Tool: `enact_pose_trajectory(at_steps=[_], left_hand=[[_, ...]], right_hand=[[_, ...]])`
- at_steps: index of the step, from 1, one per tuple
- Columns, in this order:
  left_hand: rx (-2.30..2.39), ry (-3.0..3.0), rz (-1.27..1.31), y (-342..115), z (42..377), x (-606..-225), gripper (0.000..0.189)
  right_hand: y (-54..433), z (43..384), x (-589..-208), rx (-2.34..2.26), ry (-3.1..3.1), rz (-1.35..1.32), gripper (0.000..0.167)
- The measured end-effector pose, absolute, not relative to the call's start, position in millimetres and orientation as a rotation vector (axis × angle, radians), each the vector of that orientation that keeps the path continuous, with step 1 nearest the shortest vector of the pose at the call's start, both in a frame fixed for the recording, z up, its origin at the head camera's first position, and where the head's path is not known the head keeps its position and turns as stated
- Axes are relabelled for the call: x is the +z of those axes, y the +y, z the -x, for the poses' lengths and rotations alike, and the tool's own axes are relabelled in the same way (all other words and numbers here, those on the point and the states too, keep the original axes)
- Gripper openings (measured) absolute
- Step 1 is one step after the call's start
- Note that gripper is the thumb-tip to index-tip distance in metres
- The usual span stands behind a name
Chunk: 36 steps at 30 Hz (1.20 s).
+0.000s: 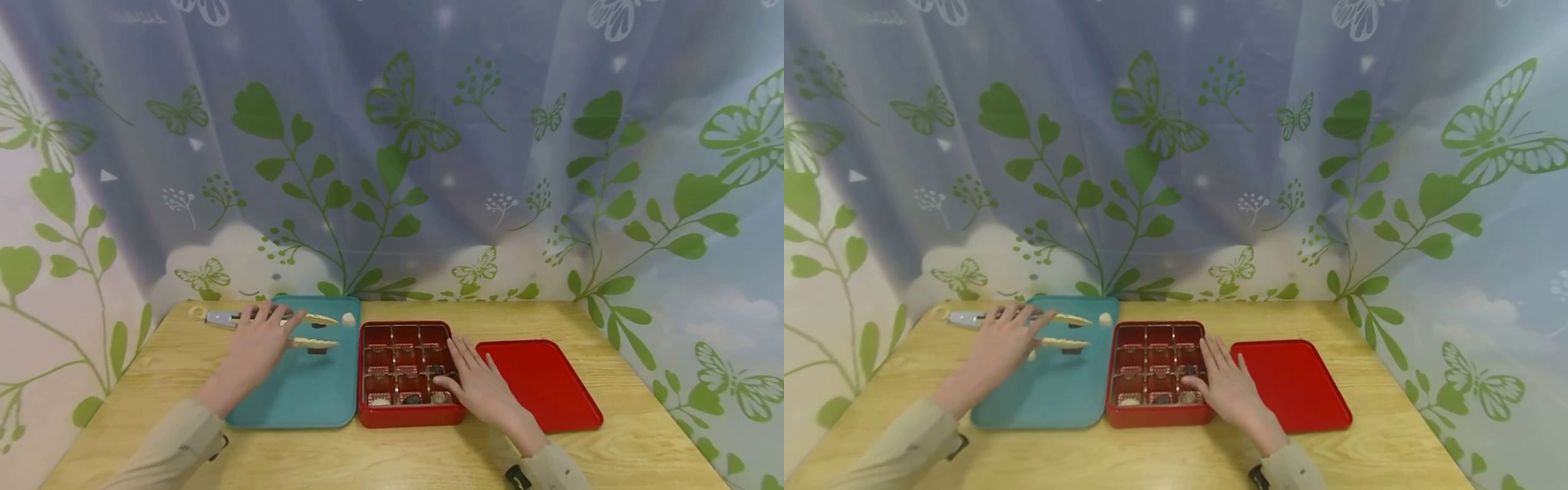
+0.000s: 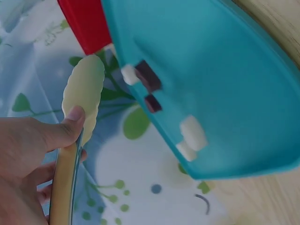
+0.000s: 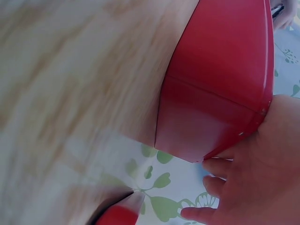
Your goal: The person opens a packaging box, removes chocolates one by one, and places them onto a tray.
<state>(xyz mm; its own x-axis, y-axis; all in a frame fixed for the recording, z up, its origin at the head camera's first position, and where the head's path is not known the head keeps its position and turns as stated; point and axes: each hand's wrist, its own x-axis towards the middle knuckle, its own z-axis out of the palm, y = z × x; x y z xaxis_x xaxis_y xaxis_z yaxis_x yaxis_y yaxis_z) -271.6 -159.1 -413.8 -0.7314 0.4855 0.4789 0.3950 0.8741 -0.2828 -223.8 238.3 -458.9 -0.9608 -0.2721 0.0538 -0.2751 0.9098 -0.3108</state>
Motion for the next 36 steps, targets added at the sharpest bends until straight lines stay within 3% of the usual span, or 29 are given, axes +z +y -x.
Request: enact_pose_trajectory(at_steps=[17, 36], left_hand=[[0.114, -2.36, 0.841, -87, 273, -388, 0.058], [0.411, -2.266, 1.168, 10, 282, -376, 0.052]], right_hand=[[246, 203, -447, 0.534, -3.053, -0.483, 0.083], [245, 197, -454, 0.461, -3.057, -0.457, 0.084]])
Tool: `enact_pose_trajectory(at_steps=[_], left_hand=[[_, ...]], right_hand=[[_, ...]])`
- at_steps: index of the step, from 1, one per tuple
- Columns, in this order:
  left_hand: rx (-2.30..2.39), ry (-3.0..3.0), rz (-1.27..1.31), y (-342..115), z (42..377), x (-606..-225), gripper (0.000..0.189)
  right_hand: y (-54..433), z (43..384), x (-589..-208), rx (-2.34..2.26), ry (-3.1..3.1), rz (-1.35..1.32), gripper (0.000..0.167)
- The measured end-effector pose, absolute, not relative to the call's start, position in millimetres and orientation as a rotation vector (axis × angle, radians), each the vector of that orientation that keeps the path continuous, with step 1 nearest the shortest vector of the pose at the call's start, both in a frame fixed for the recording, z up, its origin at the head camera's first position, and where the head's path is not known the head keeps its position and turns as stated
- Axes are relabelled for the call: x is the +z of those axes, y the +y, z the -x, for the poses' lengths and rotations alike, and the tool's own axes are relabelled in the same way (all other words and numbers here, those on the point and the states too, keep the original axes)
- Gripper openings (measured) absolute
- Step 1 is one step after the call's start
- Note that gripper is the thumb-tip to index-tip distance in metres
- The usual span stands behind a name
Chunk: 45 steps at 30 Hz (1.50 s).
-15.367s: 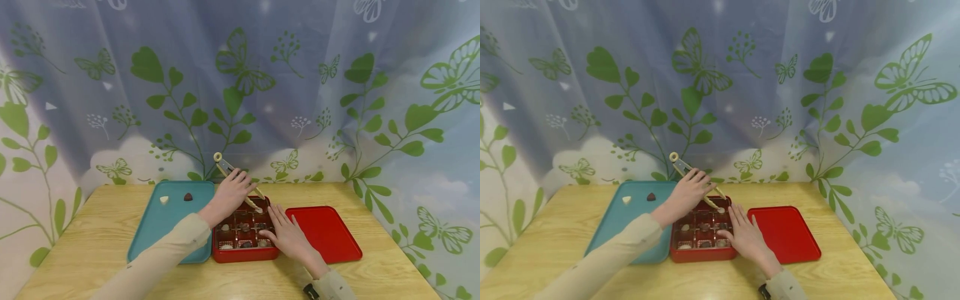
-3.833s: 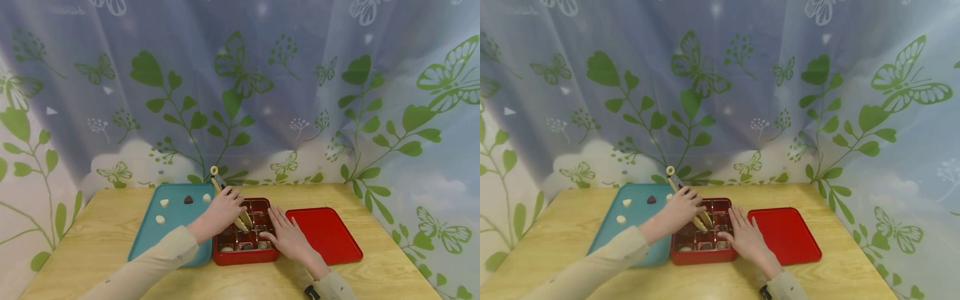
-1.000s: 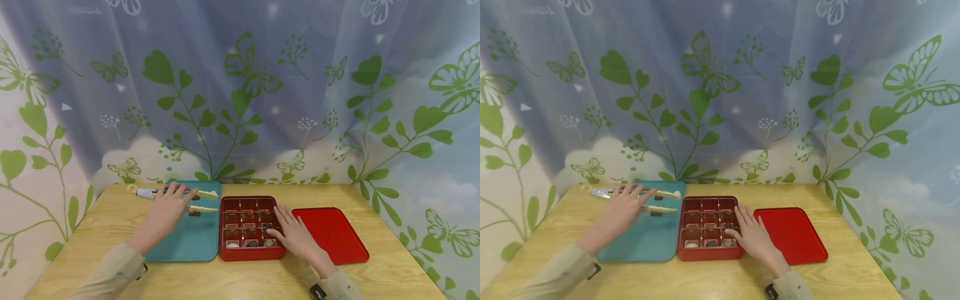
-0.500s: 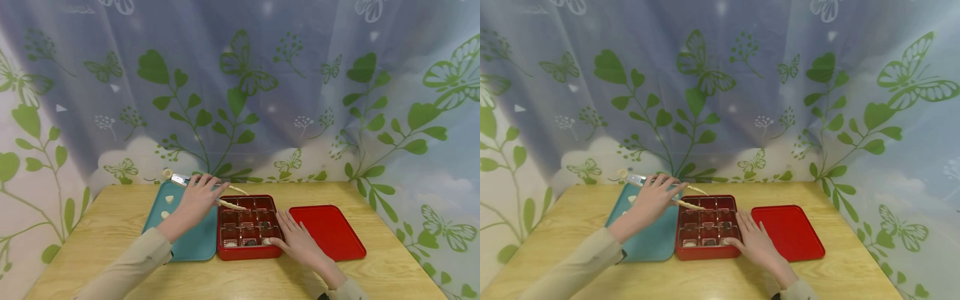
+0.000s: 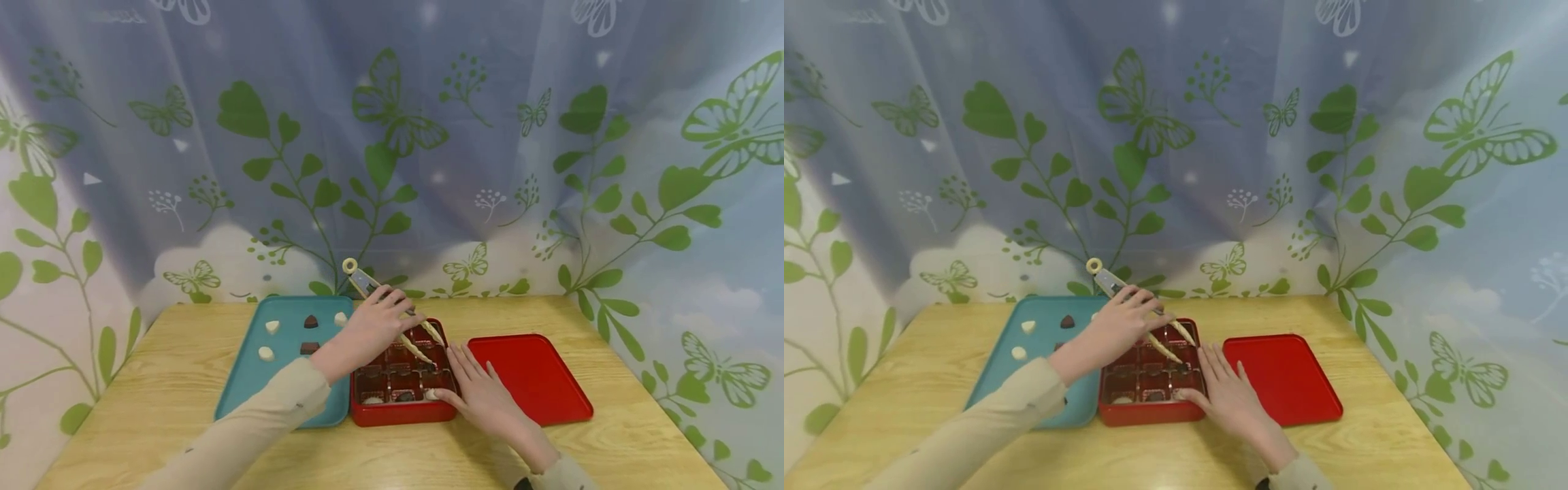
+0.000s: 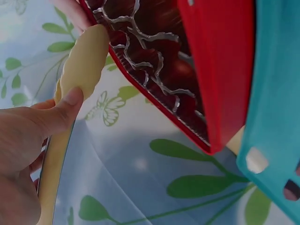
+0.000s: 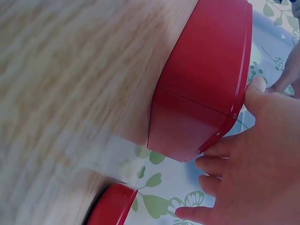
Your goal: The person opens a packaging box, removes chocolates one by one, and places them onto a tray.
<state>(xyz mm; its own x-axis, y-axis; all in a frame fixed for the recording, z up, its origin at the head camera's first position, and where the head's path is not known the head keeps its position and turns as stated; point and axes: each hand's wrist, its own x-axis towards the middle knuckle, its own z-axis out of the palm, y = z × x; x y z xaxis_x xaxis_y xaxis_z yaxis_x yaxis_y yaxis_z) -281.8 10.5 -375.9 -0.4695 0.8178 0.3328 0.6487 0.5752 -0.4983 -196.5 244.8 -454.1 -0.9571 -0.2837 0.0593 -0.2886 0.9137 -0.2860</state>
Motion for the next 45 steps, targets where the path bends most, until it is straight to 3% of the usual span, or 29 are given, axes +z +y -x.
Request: enact_pose_trajectory(at_steps=[16, 30, 40, 45], left_hand=[[0.917, -2.115, 1.347, 54, 288, -372, 0.048], [0.769, -2.185, 1.304, 55, 294, -382, 0.033], [1.003, -2.07, 1.371, 74, 286, -381, 0.045], [0.9, -2.153, 1.364, 66, 291, -380, 0.043]], right_hand=[[245, 195, -452, 0.484, -3.076, -0.459, 0.083], [247, 195, -453, 0.481, -3.068, -0.461, 0.083], [247, 195, -454, 0.467, -3.06, -0.464, 0.083], [248, 195, -454, 0.474, -3.057, -0.457, 0.083]])
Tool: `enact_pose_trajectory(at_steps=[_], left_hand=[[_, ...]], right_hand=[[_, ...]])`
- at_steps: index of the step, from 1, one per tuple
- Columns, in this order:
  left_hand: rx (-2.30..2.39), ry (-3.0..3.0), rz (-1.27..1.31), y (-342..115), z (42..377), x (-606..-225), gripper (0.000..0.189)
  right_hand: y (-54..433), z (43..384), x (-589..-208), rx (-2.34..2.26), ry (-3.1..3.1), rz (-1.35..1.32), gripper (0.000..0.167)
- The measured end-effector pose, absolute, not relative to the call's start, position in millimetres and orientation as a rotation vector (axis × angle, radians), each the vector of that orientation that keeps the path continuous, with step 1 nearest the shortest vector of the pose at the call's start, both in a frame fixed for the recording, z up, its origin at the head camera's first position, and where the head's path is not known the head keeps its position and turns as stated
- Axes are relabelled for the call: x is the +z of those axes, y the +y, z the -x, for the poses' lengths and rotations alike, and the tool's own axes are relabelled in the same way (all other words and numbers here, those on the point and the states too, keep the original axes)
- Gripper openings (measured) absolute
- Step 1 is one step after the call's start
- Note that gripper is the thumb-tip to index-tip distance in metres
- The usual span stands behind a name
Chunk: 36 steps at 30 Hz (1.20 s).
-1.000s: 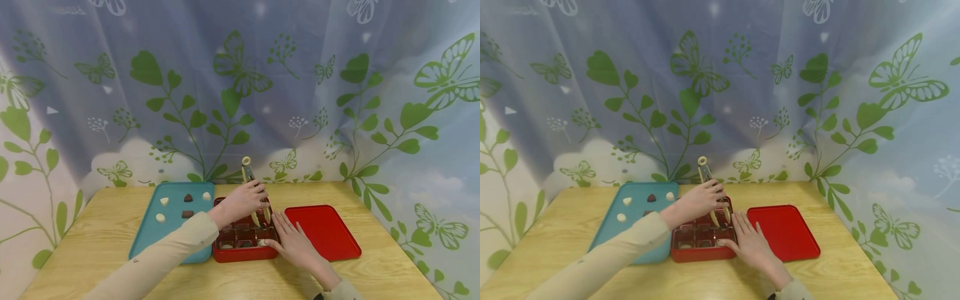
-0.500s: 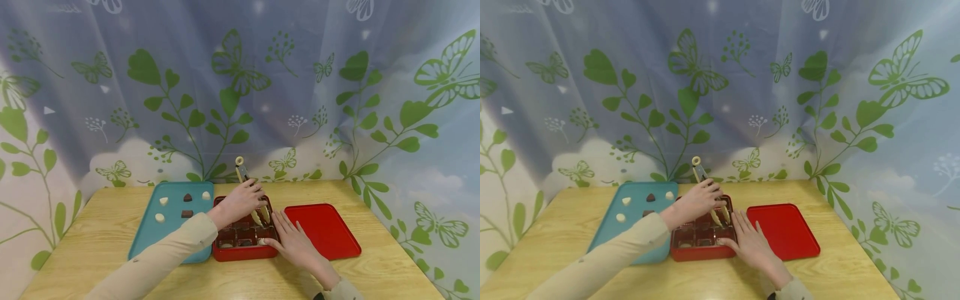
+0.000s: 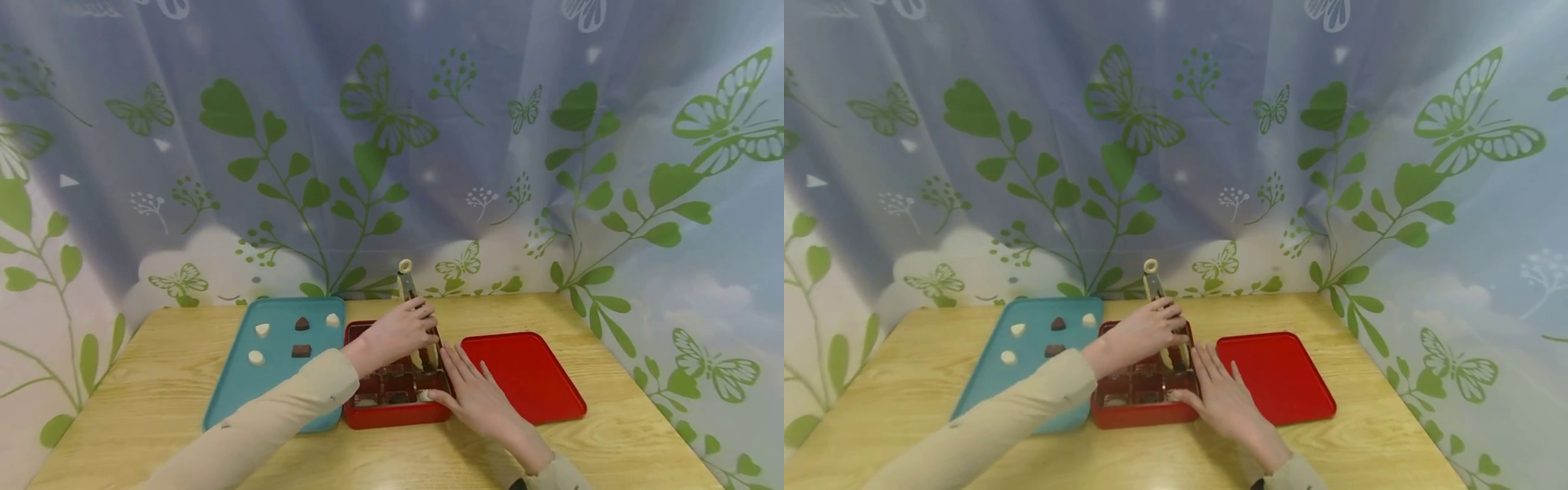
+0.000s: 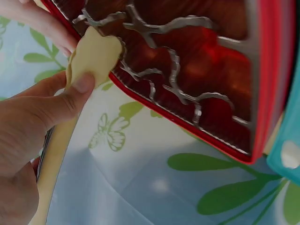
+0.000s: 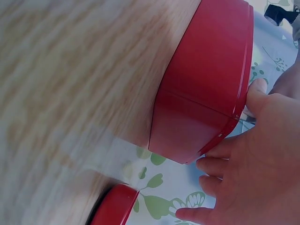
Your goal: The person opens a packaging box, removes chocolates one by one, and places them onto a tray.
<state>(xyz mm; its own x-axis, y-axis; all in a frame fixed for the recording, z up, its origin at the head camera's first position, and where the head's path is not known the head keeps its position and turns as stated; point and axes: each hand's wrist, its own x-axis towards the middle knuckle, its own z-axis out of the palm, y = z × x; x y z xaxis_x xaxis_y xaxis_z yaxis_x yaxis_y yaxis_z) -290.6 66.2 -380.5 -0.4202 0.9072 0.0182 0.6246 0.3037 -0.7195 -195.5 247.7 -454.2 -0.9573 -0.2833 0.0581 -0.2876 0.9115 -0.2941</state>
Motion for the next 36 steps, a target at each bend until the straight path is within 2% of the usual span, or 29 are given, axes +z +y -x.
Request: enact_pose_trajectory(at_steps=[4, 11, 17, 29, 36], left_hand=[[0.685, -2.218, 1.332, 47, 295, -379, 0.04], [0.37, -2.272, 1.199, 2, 296, -381, 0.051], [0.134, -2.298, 1.106, -39, 292, -381, 0.049], [0.019, -2.364, 0.892, -117, 290, -389, 0.049], [-0.037, -2.325, 0.812, -147, 291, -394, 0.053]], right_hand=[[247, 195, -454, 0.475, -3.059, -0.45, 0.084], [246, 193, -455, 0.446, -3.027, -0.47, 0.084], [244, 193, -454, 0.439, -3.022, -0.458, 0.085], [243, 191, -452, 0.449, -3.038, -0.44, 0.085], [243, 192, -452, 0.428, -3.06, -0.433, 0.085]])
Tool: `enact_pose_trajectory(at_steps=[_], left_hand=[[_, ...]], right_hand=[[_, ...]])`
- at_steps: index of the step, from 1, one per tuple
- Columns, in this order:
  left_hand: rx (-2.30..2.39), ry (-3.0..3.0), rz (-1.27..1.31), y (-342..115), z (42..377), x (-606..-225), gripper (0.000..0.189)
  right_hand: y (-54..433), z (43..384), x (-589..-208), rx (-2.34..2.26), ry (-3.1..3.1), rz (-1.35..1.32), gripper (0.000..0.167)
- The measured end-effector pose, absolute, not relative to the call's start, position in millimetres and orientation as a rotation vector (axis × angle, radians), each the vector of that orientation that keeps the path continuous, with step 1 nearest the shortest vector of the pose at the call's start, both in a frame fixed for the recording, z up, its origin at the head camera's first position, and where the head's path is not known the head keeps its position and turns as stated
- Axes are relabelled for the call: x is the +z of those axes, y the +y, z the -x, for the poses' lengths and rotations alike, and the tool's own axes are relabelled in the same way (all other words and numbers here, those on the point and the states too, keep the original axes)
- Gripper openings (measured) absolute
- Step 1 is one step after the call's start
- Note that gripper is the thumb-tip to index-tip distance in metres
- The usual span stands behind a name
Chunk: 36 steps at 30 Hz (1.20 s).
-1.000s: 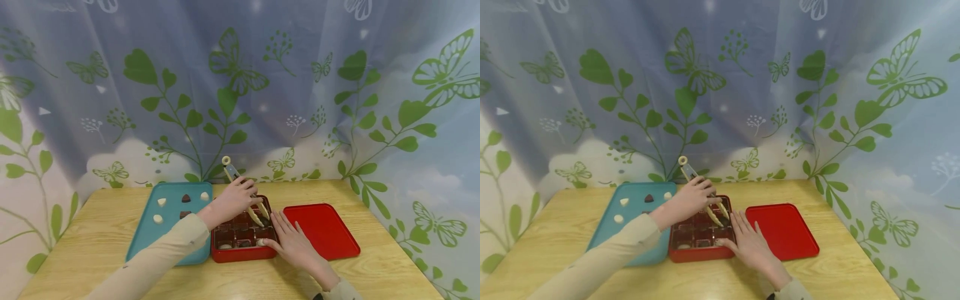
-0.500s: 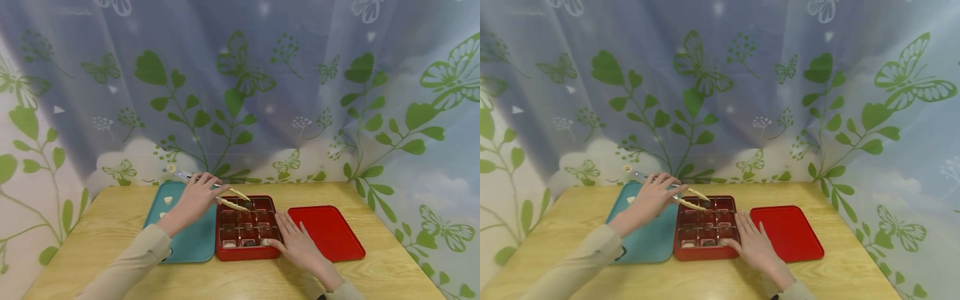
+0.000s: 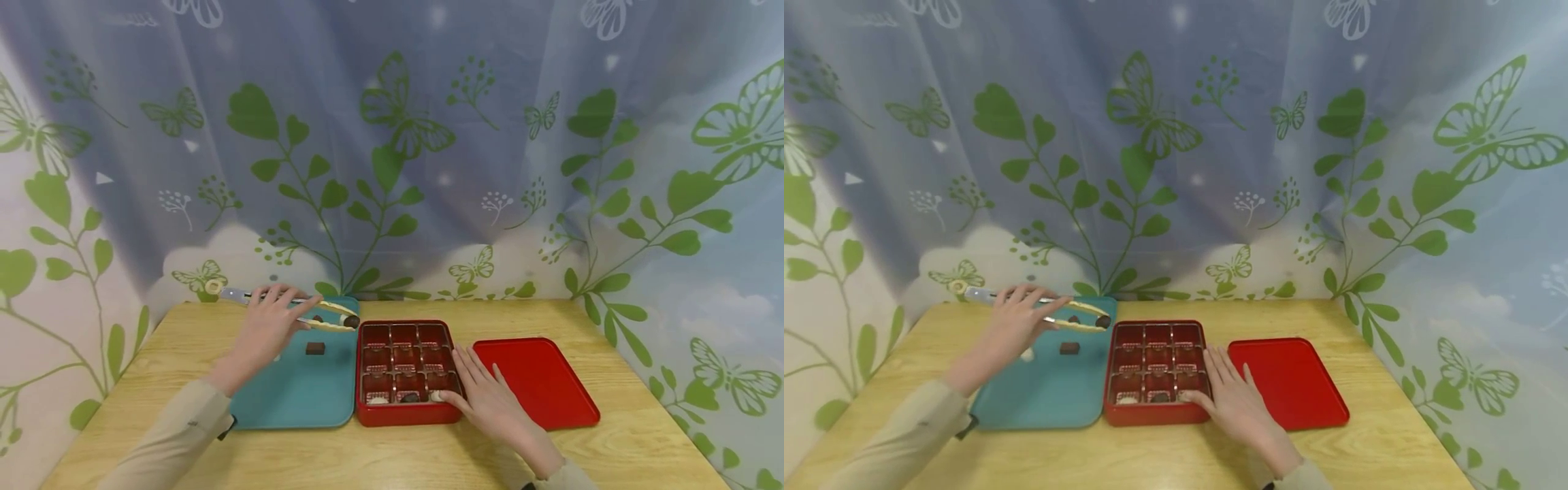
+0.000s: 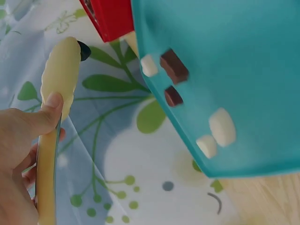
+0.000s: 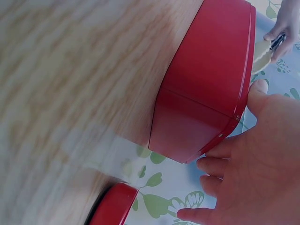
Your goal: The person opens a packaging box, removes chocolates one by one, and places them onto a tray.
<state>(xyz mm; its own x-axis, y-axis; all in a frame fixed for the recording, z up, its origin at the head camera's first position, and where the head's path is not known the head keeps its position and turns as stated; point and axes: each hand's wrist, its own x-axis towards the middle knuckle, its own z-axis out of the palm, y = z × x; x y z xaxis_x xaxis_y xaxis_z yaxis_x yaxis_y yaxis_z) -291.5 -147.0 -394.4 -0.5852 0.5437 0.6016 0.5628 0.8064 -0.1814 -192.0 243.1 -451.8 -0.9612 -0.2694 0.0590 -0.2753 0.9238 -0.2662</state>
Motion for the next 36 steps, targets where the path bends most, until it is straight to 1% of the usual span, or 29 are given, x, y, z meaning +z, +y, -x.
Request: enact_pose_trajectory(at_steps=[6, 10, 17, 24, 27, 31, 36], left_hand=[[0.123, -2.406, 0.79, -154, 291, -399, 0.051], [0.25, -2.442, 0.835, -151, 294, -407, 0.048], [0.381, -2.405, 0.915, -141, 302, -418, 0.051], [0.377, -2.351, 0.966, -133, 308, -419, 0.049], [0.398, -2.36, 0.966, -131, 310, -419, 0.052], [0.39, -2.38, 0.931, -134, 308, -417, 0.055], [0.239, -2.38, 0.854, -141, 302, -414, 0.056]], right_hand=[[244, 193, -453, 0.429, -3.06, -0.443, 0.085], [245, 194, -455, 0.424, -3.059, -0.434, 0.086], [244, 194, -454, 0.442, -3.05, -0.432, 0.086], [243, 192, -453, 0.435, -3.052, -0.435, 0.084], [242, 192, -453, 0.44, -3.05, -0.434, 0.084], [242, 192, -453, 0.434, -3.046, -0.44, 0.084], [244, 193, -453, 0.431, -3.047, -0.436, 0.085]])
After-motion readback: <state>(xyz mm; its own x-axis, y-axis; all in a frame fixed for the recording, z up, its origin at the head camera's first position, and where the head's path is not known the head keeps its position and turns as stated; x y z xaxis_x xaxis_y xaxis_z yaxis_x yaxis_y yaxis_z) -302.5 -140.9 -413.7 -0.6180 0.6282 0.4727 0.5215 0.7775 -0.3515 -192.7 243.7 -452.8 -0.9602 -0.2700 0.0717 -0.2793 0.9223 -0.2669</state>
